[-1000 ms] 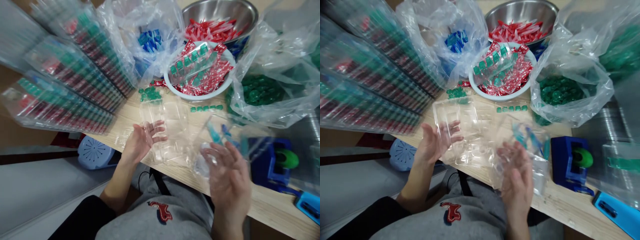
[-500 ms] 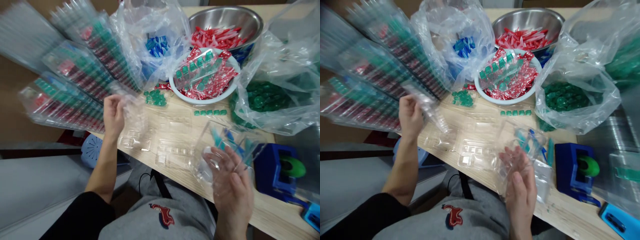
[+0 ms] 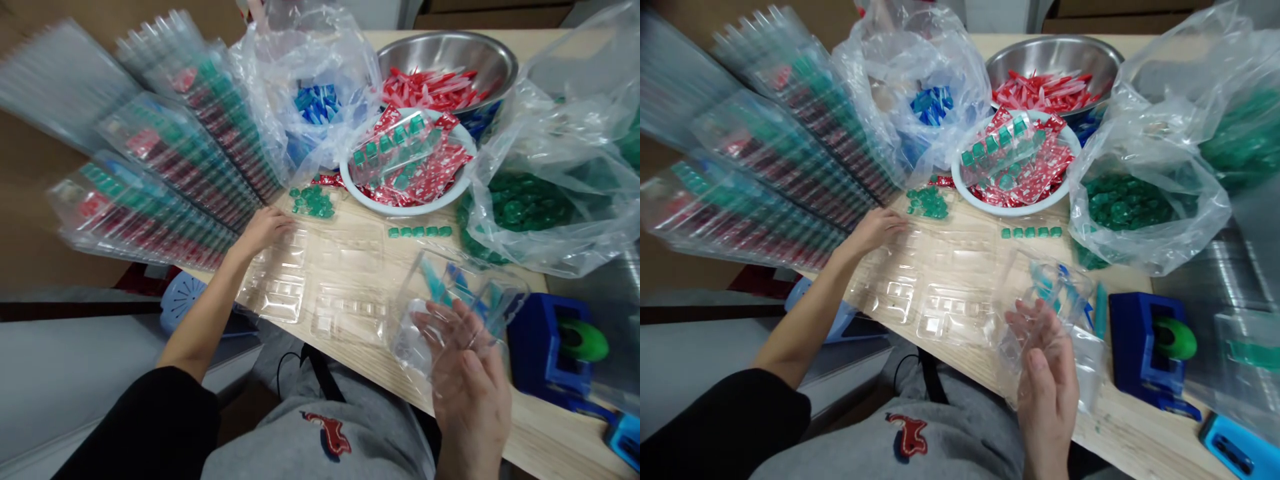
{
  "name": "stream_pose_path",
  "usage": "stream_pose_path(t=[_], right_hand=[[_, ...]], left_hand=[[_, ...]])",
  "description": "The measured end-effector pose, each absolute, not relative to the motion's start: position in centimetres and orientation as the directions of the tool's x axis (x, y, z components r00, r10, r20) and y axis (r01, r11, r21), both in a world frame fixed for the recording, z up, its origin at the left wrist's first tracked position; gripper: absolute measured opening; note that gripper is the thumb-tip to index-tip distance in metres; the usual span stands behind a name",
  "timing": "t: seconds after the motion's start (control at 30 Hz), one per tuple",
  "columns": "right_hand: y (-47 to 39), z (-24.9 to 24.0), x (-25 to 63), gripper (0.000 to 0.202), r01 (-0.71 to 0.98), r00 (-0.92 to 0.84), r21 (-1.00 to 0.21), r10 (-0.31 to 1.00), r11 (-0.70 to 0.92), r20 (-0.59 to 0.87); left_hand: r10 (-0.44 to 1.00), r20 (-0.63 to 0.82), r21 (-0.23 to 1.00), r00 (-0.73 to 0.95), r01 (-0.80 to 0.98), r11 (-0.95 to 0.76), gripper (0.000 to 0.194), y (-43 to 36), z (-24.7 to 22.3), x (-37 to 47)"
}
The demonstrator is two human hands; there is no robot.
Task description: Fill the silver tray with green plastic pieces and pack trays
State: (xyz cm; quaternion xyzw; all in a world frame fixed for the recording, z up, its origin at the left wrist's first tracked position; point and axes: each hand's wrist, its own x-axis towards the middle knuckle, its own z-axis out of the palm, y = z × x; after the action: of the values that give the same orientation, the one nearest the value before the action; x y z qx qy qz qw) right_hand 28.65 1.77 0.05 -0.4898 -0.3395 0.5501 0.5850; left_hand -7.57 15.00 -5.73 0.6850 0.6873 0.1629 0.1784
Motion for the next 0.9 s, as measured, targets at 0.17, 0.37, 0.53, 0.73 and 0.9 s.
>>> stream_pose_path(t=[0.17,0.37,0.53,0.73,0.9], right_hand=[[1.9,-0.2,28.7,0.034,-0.371,0.158,-0.918,0.965,-0.139,-0.210],[2.3,-0.3,26.7,0.037,-0.510,-0.054,-0.852,0.993,-0.118,-0.105],[1.7,-1.4,26.4,0.043,-0.449,-0.299,-0.873,0.953,-0.192,-0.056],[2.4,-4.0,29.5,0.042,-0.375,-0.319,-0.911,0.947,-0.169,-0.045],[2.2,-5.2,31.1,0.040,-0.303,-0.246,-0.922,0.954,-0.241,-0.169]], left_hand=[[0.998,0.043,0.560,-0.034,0.828,0.004,0.025,14.4,-4.8,-5.7],[0.936,-0.077,0.895,0.344,0.438,-0.088,0.042,9.5,-0.9,1.9],[0.860,-0.198,0.977,0.471,0.019,0.214,0.056,6.4,2.0,4.9],[0.835,0.139,0.987,-0.532,0.146,-0.071,0.027,8.0,9.4,-4.0],[0.458,0.426,0.856,-0.780,0.512,0.076,0.014,13.1,15.7,-16.6]])
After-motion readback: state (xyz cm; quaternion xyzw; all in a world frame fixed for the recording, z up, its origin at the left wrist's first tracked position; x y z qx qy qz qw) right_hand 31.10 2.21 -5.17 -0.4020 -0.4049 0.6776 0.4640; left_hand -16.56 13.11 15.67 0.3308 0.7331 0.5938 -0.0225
